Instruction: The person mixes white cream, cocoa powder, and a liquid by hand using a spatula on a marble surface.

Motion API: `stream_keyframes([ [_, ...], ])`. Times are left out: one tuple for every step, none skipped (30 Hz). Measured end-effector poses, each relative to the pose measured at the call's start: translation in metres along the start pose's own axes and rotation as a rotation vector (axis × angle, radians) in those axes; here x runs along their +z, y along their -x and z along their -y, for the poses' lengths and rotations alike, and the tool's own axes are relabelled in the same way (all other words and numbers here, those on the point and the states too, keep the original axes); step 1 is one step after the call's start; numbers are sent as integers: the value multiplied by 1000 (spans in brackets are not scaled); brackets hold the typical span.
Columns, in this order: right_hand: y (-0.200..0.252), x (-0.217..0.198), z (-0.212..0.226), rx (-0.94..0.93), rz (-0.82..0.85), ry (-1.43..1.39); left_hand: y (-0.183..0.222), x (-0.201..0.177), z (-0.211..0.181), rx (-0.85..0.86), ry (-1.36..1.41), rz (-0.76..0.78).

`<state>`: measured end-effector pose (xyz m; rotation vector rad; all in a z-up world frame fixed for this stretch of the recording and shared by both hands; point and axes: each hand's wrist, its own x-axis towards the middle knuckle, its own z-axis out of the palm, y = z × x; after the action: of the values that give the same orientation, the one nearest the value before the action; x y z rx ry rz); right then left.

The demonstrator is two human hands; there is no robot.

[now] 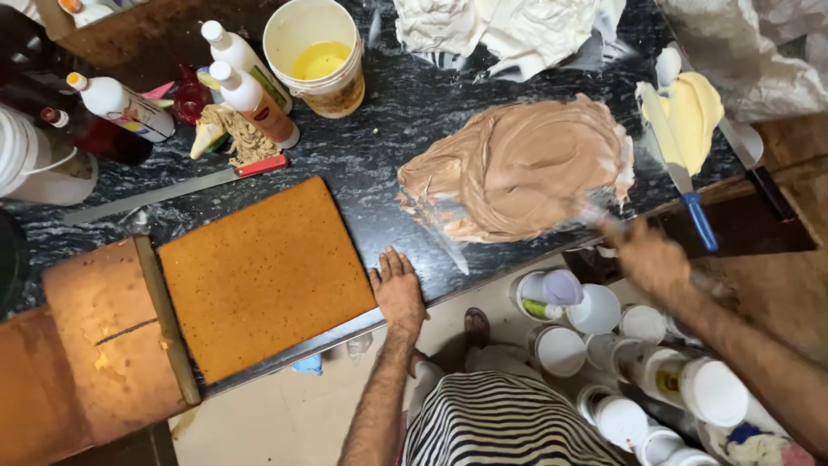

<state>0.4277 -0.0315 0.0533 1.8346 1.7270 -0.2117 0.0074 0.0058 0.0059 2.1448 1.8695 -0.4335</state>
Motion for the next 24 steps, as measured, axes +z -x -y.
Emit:
stream_keyframes([
  [-23,-7,-6,204,-27,-387,-1,-1,-2,-9,0,35],
  [-42,-8,-1,407,-55,-776,-2,1,-2,-19,-1,69],
  [-59,-7,16,234,-102,-981,-3,3,-5,-16,15,63],
  [-74,-7,38,51,-150,-1177,-6,5,-6,-10,-16,-23],
  [-72,1,72,-25,-209,-1340,-2,10,-2,-11,-58,-94],
  [-61,8,105,-102,-268,-1502,2,14,-4,-13,-54,-86],
  [-43,12,128,-214,-336,-1062,0,13,-3,-11,-46,-55],
  [-18,15,139,-311,-382,-617,0,11,-3,-8,-38,-24],
  [9,15,134,-300,-295,-473,0,7,-3,-1,-42,-24],
  [31,14,122,-286,-205,-329,1,4,-2,2,-17,-20],
  [40,11,95,-234,-147,-227,2,3,0,7,8,-14],
  [38,6,63,-182,-87,-125,1,3,1,15,3,-14],
  [22,4,44,-14,-124,-127,-1,6,3,17,13,-1],
  [-2,6,36,154,-160,-129,-2,13,4,18,22,13],
  [-32,7,35,79,-288,-442,-5,24,2,15,23,10],
  [-55,12,39,3,-415,-756,-11,38,-1,3,-2,-12],
  [-70,23,61,52,-308,-989,-18,55,-2,-6,-30,-34],
  [-85,30,92,100,-194,-1218,-23,73,-2,-6,-33,-36],
  [-83,38,123,50,-247,-1067,-28,90,-3,-17,-62,-329],
  [-67,45,150,2,-297,-913,-34,102,-4,-34,-85,-623],
  [-34,55,155,-162,-452,-738,-39,106,-6,-28,-82,-627],
  [-4,57,152,-323,-597,-553,-40,103,-8,-23,-70,-571],
  [13,53,135,-301,-496,-400,-32,97,-3,-17,-71,-506],
  [14,42,106,-204,-332,-261,-24,84,-1,-11,-80,-499],
])
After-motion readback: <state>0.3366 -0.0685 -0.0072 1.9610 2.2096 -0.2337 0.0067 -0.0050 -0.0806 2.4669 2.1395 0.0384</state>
